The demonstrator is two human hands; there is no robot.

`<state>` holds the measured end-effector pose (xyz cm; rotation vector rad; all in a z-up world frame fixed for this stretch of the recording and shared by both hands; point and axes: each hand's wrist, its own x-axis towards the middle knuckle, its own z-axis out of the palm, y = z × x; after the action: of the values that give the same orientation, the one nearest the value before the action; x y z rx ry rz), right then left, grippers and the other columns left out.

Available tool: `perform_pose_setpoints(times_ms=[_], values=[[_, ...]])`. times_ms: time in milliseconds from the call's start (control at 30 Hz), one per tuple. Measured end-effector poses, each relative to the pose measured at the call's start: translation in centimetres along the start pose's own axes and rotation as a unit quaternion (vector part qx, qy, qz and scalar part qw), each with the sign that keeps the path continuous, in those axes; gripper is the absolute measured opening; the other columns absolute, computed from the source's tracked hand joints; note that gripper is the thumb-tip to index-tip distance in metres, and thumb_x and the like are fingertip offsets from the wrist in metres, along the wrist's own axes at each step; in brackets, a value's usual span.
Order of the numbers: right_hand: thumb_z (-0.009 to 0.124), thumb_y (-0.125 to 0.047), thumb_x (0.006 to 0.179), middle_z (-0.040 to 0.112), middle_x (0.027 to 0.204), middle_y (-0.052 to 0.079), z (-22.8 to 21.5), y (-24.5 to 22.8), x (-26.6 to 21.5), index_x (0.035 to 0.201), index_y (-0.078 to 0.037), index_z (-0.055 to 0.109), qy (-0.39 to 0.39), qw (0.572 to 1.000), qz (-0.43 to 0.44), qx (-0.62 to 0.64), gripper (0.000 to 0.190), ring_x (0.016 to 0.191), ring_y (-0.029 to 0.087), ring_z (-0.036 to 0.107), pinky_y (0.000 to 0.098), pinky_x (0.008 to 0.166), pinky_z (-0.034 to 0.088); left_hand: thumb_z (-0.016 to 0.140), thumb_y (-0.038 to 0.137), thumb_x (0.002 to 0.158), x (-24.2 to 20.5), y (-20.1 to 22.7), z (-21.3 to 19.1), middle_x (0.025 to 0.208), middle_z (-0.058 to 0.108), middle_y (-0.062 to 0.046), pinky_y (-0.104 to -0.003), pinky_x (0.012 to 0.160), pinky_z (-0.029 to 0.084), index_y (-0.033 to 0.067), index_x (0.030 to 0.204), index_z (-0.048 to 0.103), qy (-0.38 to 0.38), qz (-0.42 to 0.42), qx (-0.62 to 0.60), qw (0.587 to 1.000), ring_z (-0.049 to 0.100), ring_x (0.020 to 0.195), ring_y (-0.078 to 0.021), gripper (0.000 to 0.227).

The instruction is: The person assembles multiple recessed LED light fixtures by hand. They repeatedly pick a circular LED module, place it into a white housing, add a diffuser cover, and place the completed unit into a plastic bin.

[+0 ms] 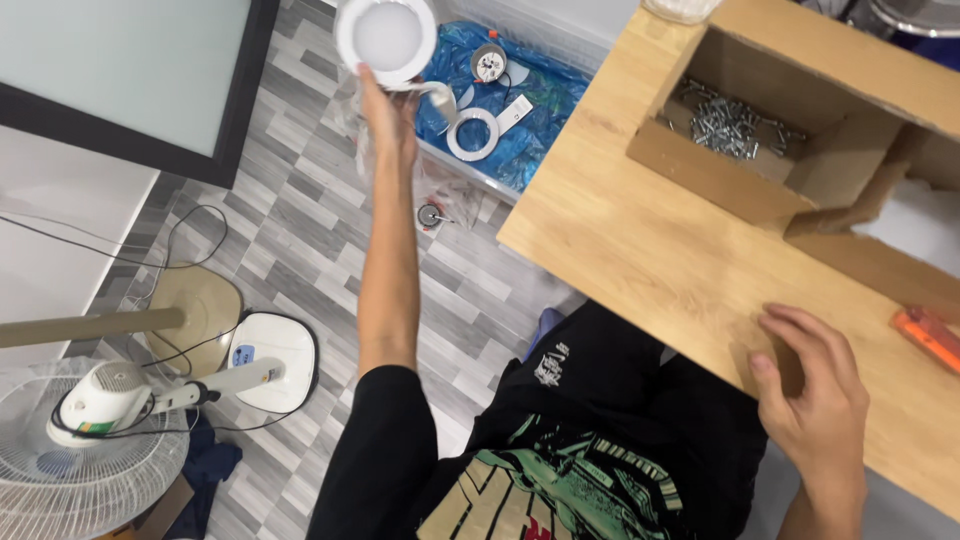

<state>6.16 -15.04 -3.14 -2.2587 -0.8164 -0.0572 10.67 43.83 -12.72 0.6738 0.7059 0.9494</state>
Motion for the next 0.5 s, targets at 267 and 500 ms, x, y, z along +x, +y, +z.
perform_pose_setpoints(times_ms=[267, 500], values=[[0.068, -0.012, 0.112, 0.074, 0.143, 0.021, -0.5, -5.2, 5.0, 0.133, 0.005, 0.077, 0.019, 0.999, 0.023, -0.037, 0.029, 0.134, 0.032, 0.069, 0.0417, 0.126, 0.052, 0.057, 0.047, 0.108, 4.3, -8.6, 1.7, 0.088, 0.067, -0.006, -0.048, 0.085, 0.059, 0.0114, 0.117, 0.067, 0.144, -0.149, 0.128, 0.97, 0.074, 0.096, -0.0222, 0.039], [0.067, -0.013, 0.108, 0.076, 0.136, 0.023, 1.5, -0.6, 1.0, 0.124, 0.005, 0.076, 0.045, 0.998, 0.05, -0.017, 0.025, 0.125, 0.032, 0.072, 0.0411, 0.119, 0.052, 0.064, 0.034, 0.107, 11.7, -14.8, 2.3, 0.081, 0.074, -0.008, -0.032, 0.054, 0.048, 0.0128, 0.104, 0.067, 0.172, -0.119, 0.133, 0.969, 0.07, 0.067, -0.0161, 0.021]])
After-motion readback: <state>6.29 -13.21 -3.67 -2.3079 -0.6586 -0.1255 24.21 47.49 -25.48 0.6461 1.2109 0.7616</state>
